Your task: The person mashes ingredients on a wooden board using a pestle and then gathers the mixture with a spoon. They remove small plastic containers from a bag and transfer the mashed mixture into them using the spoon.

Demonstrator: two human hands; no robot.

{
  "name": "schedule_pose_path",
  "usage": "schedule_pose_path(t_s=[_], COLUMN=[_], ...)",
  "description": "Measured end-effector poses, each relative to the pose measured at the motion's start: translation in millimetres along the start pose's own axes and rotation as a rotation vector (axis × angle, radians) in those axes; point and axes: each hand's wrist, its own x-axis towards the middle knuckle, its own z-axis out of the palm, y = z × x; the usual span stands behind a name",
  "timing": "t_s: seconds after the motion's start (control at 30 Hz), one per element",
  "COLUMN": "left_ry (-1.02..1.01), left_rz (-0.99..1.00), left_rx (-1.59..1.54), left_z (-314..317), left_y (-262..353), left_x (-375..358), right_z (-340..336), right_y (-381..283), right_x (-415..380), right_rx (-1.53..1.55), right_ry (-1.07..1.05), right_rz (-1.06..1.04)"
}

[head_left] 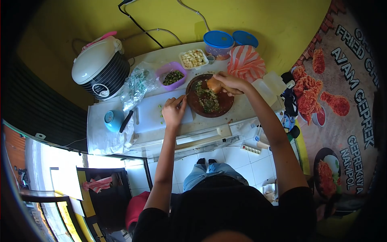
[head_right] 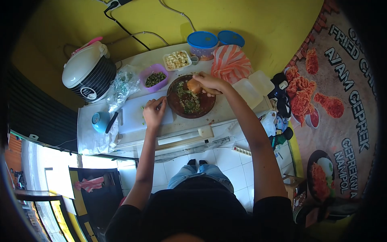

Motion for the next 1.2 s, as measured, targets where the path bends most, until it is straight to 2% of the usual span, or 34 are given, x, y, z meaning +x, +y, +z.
schedule_pose_path(t_s=[0.03,0.13,0.27,0.37,0.47,0.6,0.7,0.9,1.1,1.2], left_ry=[-0.009,-0.001,0.014,-0.002,-0.019,-0.009,-0.004,-0.010,-0.034,-0.049], left_rz=[-0.004,0.007,0.009,-0.017,-0.040,-0.051,-0.048,-0.046,-0.059,-0.057], left_rx=[-0.003,-0.006,-0.014,-0.015,-0.013,-0.014,-0.017,-0.023,-0.026,-0.018], left_z=[0,-2,-1,-1,-2,-2,-1,-1,-1,-1], left_y=[0,3,3,3,5,5,5,4,5,5], left_x=[-1,1,1,1,1,2,5,7,6,7], right_z=[-8,-31,-34,-12,15,52,76,77,80,76], right_y=[1,5,15,2,-14,-37,-12,-6,-6,-7], right_x=[0,2,23,23,21,-22,-33,-3,-12,2], right_rx=[0.098,0.182,0.137,0.053,-0.186,-0.542,-0.753,-0.821,-0.793,-0.822], right_ry=[0.056,-0.010,-0.153,-0.097,-0.128,-0.077,0.160,0.266,0.293,0.321], right_rz=[0.013,0.179,0.253,0.192,0.122,0.060,-0.203,-0.269,-0.236,-0.319])
